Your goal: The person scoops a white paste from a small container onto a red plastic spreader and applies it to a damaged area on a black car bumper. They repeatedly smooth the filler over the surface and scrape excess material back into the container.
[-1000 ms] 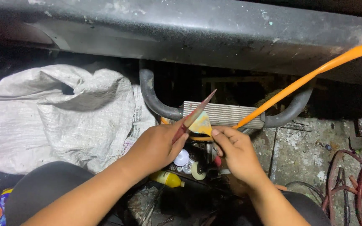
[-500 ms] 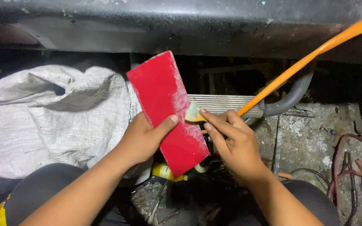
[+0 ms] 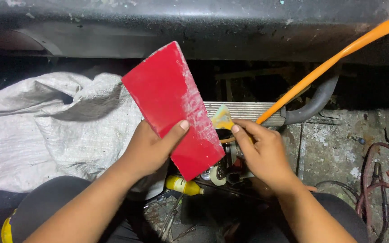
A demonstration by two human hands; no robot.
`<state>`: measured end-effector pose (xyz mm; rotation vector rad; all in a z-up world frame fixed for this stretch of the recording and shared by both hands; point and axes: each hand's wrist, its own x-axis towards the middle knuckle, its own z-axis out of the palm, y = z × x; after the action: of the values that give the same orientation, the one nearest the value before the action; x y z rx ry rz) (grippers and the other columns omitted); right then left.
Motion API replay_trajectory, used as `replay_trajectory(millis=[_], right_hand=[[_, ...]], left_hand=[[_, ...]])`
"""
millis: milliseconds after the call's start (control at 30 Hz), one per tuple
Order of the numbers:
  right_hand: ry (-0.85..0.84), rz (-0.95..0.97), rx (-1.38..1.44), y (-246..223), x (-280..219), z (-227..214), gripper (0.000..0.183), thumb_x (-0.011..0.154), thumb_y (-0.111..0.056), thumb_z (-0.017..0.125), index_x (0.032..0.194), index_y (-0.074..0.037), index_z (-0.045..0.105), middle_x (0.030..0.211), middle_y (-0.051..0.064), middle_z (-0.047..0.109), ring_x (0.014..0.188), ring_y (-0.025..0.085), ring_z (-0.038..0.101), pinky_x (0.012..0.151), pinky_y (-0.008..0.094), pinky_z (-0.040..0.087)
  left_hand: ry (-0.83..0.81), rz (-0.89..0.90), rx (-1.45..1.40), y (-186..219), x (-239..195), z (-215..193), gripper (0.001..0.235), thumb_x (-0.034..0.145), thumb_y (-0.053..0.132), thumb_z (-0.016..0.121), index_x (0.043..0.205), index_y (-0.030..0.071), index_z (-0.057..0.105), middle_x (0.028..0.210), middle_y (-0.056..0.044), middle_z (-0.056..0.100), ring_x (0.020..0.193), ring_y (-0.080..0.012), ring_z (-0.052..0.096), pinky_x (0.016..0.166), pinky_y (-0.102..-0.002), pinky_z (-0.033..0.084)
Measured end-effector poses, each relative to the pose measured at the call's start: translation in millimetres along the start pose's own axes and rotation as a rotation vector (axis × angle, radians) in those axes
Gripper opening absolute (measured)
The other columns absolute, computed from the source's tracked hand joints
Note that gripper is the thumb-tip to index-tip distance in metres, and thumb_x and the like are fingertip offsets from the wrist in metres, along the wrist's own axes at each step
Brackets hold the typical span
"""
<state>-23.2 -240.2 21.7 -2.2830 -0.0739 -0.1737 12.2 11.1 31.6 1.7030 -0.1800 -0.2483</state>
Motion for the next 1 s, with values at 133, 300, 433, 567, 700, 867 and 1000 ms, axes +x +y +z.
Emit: replay_trajectory(millis=[133, 300, 433, 567, 700, 867, 1000], right_hand=[[-0.023, 0.028, -0.05, -9, -3, -1, 0.024, 0.099, -0.022, 0.062, 0.114, -0.014, 0.079, 0.081, 0.014, 0.08, 0.082, 0.04, 0.075, 0.067, 0.049, 0.057], [0.018, -0.015, -0.177, -6, -1, -5, 0.021, 0.1, -0.021, 0.062, 0.111, -0.019, 0.08, 0.073, 0.01, 0.078, 0.075, 0.035, 0.075, 0.065, 0.044, 0.057], [-0.058, 0.089, -0.119, -19, -2, 3, 0.021, 0.095, -0.018, 0.064, 0.107, -0.018, 0.081, 0.077, 0.012, 0.08, 0.082, 0.038, 0.076, 0.068, 0.047, 0.057], [-0.094, 0.267, 0.133, -30, 3, 8, 0.024, 0.098, -0.017, 0.062, 0.11, -0.011, 0.081, 0.08, 0.014, 0.082, 0.077, 0.02, 0.072, 0.074, 0.043, 0.059], [-0.096, 0.381, 0.501, -13, -1, 13, 0.027, 0.101, -0.013, 0.057, 0.115, 0.001, 0.075, 0.046, 0.012, 0.048, 0.041, 0.02, 0.051, 0.043, 0.034, 0.049], [-0.002, 0.195, 0.386, -8, -1, 4, 0.027, 0.102, -0.015, 0.058, 0.12, -0.001, 0.073, 0.049, 0.009, 0.055, 0.049, 0.014, 0.046, 0.049, 0.029, 0.043], [0.054, -0.159, 0.068, -7, 0, -6, 0.025, 0.102, -0.013, 0.06, 0.12, -0.006, 0.076, 0.098, 0.017, 0.08, 0.093, 0.03, 0.076, 0.08, 0.044, 0.058]], left_hand=[[-0.023, 0.154, 0.315, -19, -4, 4, 0.032, 0.097, 0.03, 0.066, 0.098, -0.001, 0.074, 0.075, -0.025, 0.072, 0.072, -0.0401, 0.073, 0.064, -0.046, 0.057], [-0.025, 0.318, 0.565, -13, -7, 5, 0.032, 0.099, 0.027, 0.063, 0.094, -0.002, 0.075, 0.074, -0.023, 0.073, 0.075, -0.042, 0.073, 0.063, -0.043, 0.058], [0.013, 0.514, 0.578, -11, -6, 12, 0.028, 0.1, 0.02, 0.061, 0.107, -0.005, 0.071, 0.085, -0.024, 0.073, 0.087, -0.0423, 0.073, 0.069, -0.045, 0.059], [-0.014, 0.481, 0.612, -31, -2, 14, 0.027, 0.1, 0.024, 0.06, 0.102, -0.001, 0.069, 0.077, -0.022, 0.071, 0.078, -0.041, 0.072, 0.065, -0.044, 0.058], [-0.119, 0.386, 0.647, -28, -4, 13, 0.03, 0.103, 0.027, 0.054, 0.089, 0.003, 0.066, 0.07, -0.021, 0.069, 0.071, -0.0413, 0.071, 0.059, -0.045, 0.057], [-0.108, 0.076, 0.415, -23, -2, 13, 0.037, 0.099, 0.033, 0.057, 0.088, 0.0, 0.07, 0.069, -0.022, 0.07, 0.069, -0.0399, 0.072, 0.06, -0.043, 0.056], [-0.057, -0.089, 0.116, 5, 1, 11, 0.039, 0.096, 0.035, 0.062, 0.096, -0.002, 0.076, 0.076, -0.023, 0.076, 0.072, -0.0331, 0.075, 0.067, -0.042, 0.059]])
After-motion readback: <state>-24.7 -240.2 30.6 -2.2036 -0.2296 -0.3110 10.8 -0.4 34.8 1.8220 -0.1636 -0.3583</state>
